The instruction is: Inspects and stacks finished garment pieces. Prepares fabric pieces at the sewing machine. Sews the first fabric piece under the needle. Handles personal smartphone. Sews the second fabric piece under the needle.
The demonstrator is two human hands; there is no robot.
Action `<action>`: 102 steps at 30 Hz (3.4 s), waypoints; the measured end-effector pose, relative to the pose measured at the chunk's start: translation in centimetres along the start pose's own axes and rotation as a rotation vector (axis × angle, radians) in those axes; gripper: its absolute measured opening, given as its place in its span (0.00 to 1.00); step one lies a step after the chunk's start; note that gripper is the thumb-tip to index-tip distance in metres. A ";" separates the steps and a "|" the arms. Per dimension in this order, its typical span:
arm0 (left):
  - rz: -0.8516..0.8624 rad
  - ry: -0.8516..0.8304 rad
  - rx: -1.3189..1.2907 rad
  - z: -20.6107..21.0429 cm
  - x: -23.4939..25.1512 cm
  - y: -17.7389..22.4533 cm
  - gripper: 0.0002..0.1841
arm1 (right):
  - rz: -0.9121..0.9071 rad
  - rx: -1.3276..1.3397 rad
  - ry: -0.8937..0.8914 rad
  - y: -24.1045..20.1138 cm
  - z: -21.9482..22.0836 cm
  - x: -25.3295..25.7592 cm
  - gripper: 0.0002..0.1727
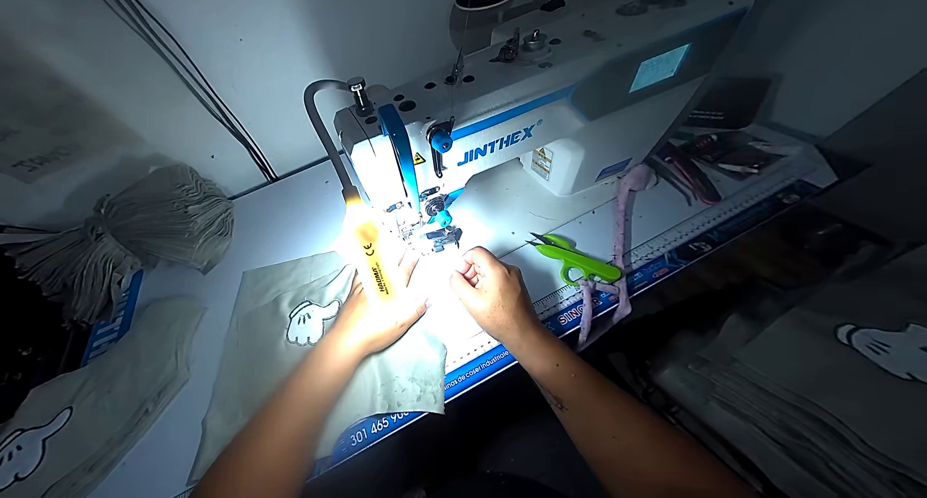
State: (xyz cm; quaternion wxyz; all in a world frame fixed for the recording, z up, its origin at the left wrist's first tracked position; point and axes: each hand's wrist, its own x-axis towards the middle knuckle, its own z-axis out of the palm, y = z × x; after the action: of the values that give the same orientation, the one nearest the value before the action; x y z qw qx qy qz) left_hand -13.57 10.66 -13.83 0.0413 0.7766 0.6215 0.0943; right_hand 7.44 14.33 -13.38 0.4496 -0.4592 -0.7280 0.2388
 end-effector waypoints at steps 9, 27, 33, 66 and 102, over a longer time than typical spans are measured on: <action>0.045 0.037 0.071 0.3 0.0 -0.5 0.40 | -0.048 -0.010 -0.084 0.4 -0.1 0.5 0.06; 0.135 0.004 0.014 -0.8 -1.3 0.6 0.39 | -0.392 -0.495 -0.371 0.9 0.5 2.0 0.15; 0.155 0.048 -0.034 0.3 -0.2 -1.9 0.40 | -0.313 -0.539 -0.428 0.8 0.6 2.4 0.22; 0.156 0.089 -0.014 0.7 1.9 -5.0 0.38 | -0.289 -0.399 -0.284 1.3 0.8 2.0 0.17; -0.117 -0.078 0.144 -5.5 -4.4 0.0 0.39 | -0.283 -0.253 -0.147 2.7 0.9 1.9 0.11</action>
State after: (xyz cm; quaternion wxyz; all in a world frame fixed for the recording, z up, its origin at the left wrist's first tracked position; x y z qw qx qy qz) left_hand -15.63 6.06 -8.85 0.0147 0.7432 0.6688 0.0165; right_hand 7.57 17.33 -14.99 0.3628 -0.3865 -0.8404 0.1128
